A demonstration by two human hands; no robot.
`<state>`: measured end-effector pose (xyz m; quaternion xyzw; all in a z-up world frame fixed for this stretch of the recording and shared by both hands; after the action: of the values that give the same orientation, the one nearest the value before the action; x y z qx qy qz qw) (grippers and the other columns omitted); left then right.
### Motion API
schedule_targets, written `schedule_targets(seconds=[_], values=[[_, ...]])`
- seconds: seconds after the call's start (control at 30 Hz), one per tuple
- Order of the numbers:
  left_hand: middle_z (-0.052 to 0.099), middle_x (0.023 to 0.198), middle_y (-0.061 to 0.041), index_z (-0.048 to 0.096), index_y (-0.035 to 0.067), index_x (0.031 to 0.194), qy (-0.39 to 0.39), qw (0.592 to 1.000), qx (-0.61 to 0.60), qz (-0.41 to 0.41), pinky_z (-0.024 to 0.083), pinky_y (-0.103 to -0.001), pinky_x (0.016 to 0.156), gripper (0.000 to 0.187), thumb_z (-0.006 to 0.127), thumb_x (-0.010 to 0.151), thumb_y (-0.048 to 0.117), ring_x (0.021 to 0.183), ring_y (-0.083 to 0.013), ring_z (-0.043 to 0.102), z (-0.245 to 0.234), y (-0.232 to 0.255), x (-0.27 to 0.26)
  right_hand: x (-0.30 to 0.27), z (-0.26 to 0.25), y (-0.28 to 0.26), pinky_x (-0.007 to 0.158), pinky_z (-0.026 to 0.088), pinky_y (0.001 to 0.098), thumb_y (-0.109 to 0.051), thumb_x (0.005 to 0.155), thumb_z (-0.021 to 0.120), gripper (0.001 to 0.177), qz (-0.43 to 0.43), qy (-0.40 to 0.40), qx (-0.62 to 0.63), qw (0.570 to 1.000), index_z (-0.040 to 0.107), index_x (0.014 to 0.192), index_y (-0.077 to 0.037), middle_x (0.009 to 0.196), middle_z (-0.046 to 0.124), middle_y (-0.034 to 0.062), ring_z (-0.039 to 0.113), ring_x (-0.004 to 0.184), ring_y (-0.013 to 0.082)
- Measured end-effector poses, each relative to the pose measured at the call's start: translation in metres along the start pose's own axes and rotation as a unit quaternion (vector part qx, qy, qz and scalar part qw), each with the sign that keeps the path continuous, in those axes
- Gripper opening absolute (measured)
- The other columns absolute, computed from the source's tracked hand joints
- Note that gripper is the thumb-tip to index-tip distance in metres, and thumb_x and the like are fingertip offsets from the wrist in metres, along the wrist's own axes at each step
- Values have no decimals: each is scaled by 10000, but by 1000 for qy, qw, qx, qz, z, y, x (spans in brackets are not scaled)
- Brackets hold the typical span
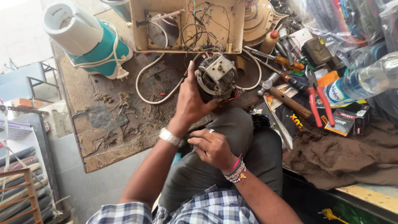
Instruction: The person uses a screwdriver to remove screws from a small electric motor mounted on a red base. They then lift the motor, inspect the internal components and wiring, and place it back on the table. The person also handles a red plastic object and adjusts wires connected to the motor.
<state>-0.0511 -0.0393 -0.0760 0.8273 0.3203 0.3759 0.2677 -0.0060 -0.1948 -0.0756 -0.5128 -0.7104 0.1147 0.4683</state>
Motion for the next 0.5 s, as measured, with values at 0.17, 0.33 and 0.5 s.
schedule_targets(seconds=[0.17, 0.33, 0.5], values=[[659, 1271, -217, -96, 44, 1613, 60, 996, -62, -35, 581, -426, 899, 1476, 996, 679, 382, 1083, -373, 709, 26, 4, 8, -2, -7, 2, 790, 600, 348, 23, 841, 740, 210, 33, 41, 25, 998, 722, 1025, -76, 1082, 724, 95, 724, 915, 254], [689, 1317, -197, -16, 136, 1656, 141, 976, -164, -24, 641, -380, 988, 1399, 1011, 723, 319, 1161, -338, 759, 24, 9, 16, -10, -19, 4, 807, 590, 349, 27, 886, 692, 174, 76, 118, 25, 990, 716, 1018, -84, 1061, 737, 92, 726, 927, 255], [592, 1473, -210, 66, 135, 1666, 210, 928, -309, -17, 591, -416, 1171, 1362, 1040, 718, 224, 1352, -326, 661, -1, 33, 49, -12, -38, 18, 843, 577, 333, -9, 934, 650, 131, 130, 187, -10, 974, 694, 1050, -51, 1096, 733, 118, 730, 982, 274]])
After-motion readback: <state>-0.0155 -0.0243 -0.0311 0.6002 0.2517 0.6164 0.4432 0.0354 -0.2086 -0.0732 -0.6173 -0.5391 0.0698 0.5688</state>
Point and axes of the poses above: each hand's wrist, its own x-axis towards the middle knuckle, its own z-axis out of the palm, y = z × x, the point moved 4 cm from there along x, towards the middle knuckle
